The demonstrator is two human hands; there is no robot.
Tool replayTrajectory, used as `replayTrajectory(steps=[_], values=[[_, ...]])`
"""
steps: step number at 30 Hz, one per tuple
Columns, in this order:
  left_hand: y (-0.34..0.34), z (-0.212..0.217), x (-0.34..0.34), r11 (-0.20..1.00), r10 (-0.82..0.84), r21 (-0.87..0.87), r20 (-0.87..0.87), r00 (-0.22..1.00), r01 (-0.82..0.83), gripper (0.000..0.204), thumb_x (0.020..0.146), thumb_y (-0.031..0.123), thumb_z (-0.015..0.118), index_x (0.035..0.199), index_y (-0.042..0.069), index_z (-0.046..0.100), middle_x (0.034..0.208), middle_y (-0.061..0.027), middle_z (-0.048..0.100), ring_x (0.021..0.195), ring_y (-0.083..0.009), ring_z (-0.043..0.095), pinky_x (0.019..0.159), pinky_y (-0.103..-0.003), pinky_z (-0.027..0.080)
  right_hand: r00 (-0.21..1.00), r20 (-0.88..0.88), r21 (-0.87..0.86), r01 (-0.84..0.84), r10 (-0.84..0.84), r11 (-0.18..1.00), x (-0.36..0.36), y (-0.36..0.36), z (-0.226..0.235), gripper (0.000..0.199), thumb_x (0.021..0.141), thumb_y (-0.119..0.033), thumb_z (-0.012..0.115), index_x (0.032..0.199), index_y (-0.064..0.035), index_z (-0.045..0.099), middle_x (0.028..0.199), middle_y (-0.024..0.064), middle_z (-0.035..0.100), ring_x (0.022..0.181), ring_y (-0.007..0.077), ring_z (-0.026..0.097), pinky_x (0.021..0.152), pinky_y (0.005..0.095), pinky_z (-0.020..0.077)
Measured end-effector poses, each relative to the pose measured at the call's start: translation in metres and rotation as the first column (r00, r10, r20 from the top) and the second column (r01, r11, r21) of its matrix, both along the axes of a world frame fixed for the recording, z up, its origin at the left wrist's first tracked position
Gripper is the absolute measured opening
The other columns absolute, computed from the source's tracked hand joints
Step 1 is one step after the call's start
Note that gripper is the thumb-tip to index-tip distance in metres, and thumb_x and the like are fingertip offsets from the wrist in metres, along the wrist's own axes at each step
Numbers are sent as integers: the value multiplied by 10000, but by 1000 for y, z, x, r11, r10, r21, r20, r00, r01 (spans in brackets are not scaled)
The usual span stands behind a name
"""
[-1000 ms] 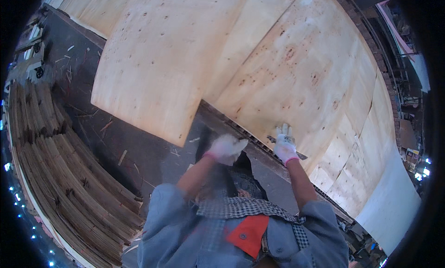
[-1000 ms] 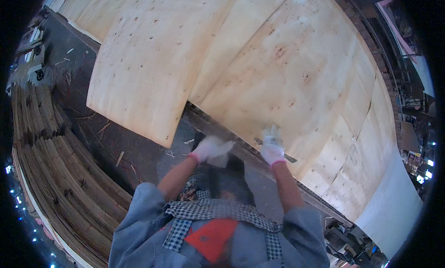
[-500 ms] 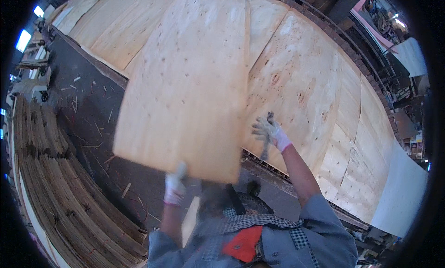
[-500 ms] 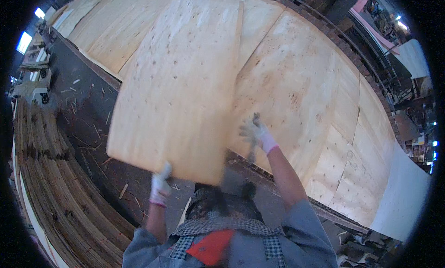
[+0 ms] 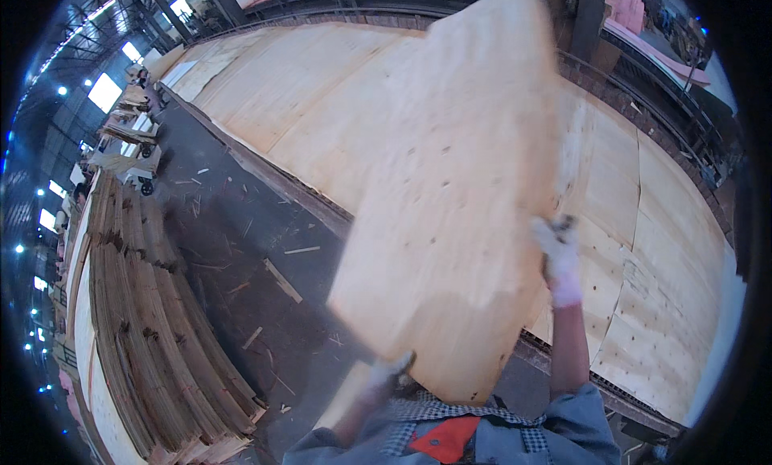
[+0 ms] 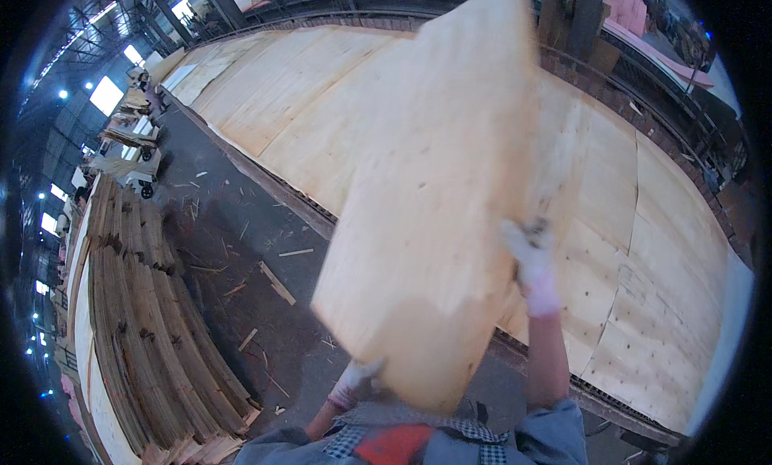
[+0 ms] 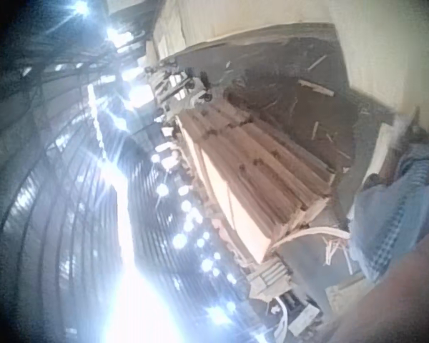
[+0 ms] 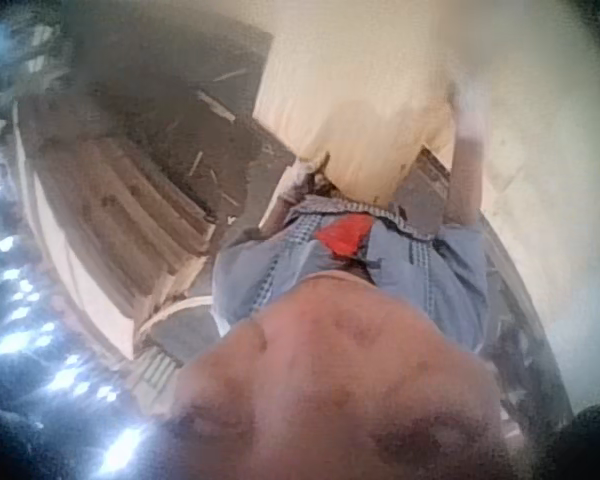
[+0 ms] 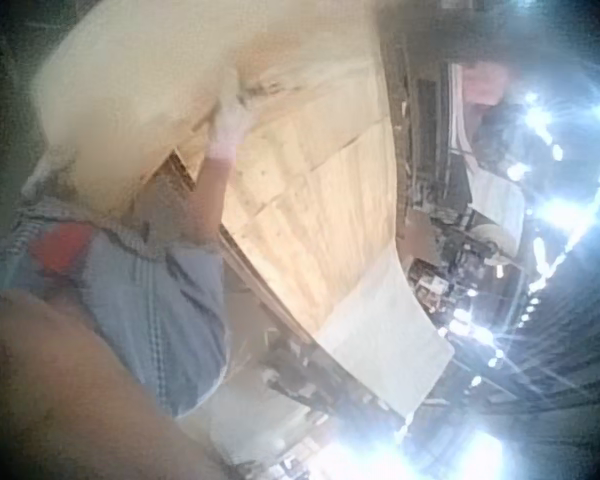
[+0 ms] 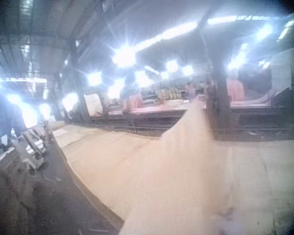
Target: The person assembles a large curved wooden structure by placing thin plywood sheets onto a metal frame. They use a hammer to drive nails into the sheets, securing them to the frame. The person repeatedly lifts, positions, and hammers multiple sheets, occasionally removing and replacing pieces to adjust alignment.
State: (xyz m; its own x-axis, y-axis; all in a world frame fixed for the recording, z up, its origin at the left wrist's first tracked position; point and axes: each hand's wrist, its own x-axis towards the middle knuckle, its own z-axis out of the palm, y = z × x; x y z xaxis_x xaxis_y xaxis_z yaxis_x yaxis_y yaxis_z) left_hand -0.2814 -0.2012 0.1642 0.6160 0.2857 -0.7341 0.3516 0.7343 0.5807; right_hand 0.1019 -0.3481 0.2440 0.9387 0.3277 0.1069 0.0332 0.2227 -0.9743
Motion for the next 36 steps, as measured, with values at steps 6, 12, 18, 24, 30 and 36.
replayTrajectory(steps=[6,12,18,24,30,36], values=[[138,17,109,886,335,160,429,839,-435,432,1052,336,513,1376,54,557,1230,-63,626,1114,-198,589,969,-351,483,903,-268,-19,344,-336,939,-66,-44,46,292,961,-217,704,1160,-14,635,1007,52,701,926,115,676,736,255,556],[133,23,145,903,164,322,357,920,-285,575,1047,402,517,1448,-7,458,1477,-209,506,1331,-317,536,1118,-457,413,945,-270,-423,54,-182,905,-109,-89,19,310,968,-167,669,1216,18,681,1021,74,740,834,158,728,621,245,560],[-53,-184,140,812,-572,244,153,806,530,650,993,555,530,1358,17,536,1397,-172,576,1259,-313,571,1039,-437,450,643,-404,-415,505,-651,756,-201,-277,-42,534,879,50,603,1407,37,525,1338,170,632,1055,276,709,725,290,589],[-231,-216,158,637,-762,-312,-112,638,705,718,988,639,474,1401,53,504,1489,-143,496,1397,-261,438,1133,-452,373,132,-410,-597,709,-902,375,-332,-474,-171,303,892,8,578,1193,-28,580,916,83,673,591,140,572,522,280,474],[-300,-150,183,758,-561,-443,-67,825,479,607,1011,559,505,1414,104,512,1484,-144,511,1365,-293,499,1148,-491,392,-53,-866,-242,915,-497,323,-337,-519,-194,124,829,-42,616,946,-81,632,911,56,660,903,257,634,917,448,510],[-263,-79,231,247,-858,776,-103,502,581,515,1008,394,605,1349,10,566,1123,-191,714,921,-284,727,825,-431,595,462,-877,414,866,-134,279,-286,-543,-245,78,875,-71,626,876,-149,637,952,54,662,1050,287,636,1017,526,497]])
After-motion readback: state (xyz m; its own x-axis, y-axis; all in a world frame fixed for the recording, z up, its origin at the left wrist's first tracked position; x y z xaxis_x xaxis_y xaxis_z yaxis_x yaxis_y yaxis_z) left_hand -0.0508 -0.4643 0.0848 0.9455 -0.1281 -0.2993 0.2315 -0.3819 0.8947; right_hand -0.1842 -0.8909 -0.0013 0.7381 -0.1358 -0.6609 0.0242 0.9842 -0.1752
